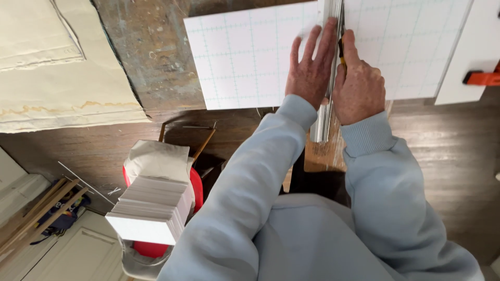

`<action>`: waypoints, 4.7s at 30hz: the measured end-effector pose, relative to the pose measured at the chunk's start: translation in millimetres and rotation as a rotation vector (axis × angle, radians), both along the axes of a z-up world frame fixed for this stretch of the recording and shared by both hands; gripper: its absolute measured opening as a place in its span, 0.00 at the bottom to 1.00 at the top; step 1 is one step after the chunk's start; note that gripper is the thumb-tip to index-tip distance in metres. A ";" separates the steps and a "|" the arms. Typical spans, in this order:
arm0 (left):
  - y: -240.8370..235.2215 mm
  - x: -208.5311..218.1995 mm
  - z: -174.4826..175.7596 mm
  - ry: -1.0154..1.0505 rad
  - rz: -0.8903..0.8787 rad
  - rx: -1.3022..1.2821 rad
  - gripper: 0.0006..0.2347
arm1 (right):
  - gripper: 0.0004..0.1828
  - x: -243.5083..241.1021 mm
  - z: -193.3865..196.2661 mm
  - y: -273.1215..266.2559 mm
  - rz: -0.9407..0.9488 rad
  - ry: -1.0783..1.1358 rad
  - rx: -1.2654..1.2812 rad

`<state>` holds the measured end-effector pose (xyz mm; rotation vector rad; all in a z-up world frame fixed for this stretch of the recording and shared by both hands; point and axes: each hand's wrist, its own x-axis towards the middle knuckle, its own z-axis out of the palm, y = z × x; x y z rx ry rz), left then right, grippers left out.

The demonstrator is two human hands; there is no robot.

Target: Cutting and organizing pieces of white mat board using a utility knife, straight edge, and clamps.

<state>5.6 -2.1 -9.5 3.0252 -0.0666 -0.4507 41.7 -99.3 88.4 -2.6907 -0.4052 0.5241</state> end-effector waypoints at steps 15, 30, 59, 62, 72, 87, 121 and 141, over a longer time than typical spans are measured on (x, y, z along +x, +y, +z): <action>17.1 19.9 67.0 0.163 -0.045 0.024 0.53 | 0.32 -87.3 17.1 -30.3 -0.084 0.153 -0.033; 10.8 10.3 43.5 0.189 -0.159 0.085 0.67 | 0.31 -170.4 93.9 -92.7 -0.214 0.038 0.256; 21.9 28.8 60.2 -0.033 0.105 -0.459 0.31 | 0.29 -53.0 -143.2 -257.4 -1.487 0.246 1.674; 21.3 30.8 59.2 -0.042 0.107 -0.473 0.29 | 0.31 -54.8 -151.6 -260.8 -1.540 0.235 1.635; 17.2 31.1 61.5 -0.027 0.159 -0.516 0.29 | 0.34 -46.1 -153.6 -251.8 -1.649 0.136 1.624; 17.9 25.4 52.1 -0.047 0.117 -0.428 0.32 | 0.47 -27.1 -139.8 -279.3 -1.385 0.050 1.586; 330.3 -197.2 155.1 -0.292 1.427 -1.831 0.19 | 0.21 -98.8 -119.5 -95.4 -0.703 -0.226 0.406; 478.7 -209.7 135.4 -0.334 1.402 -1.625 0.18 | 0.42 72.8 -10.2 266.7 -0.968 1.074 1.259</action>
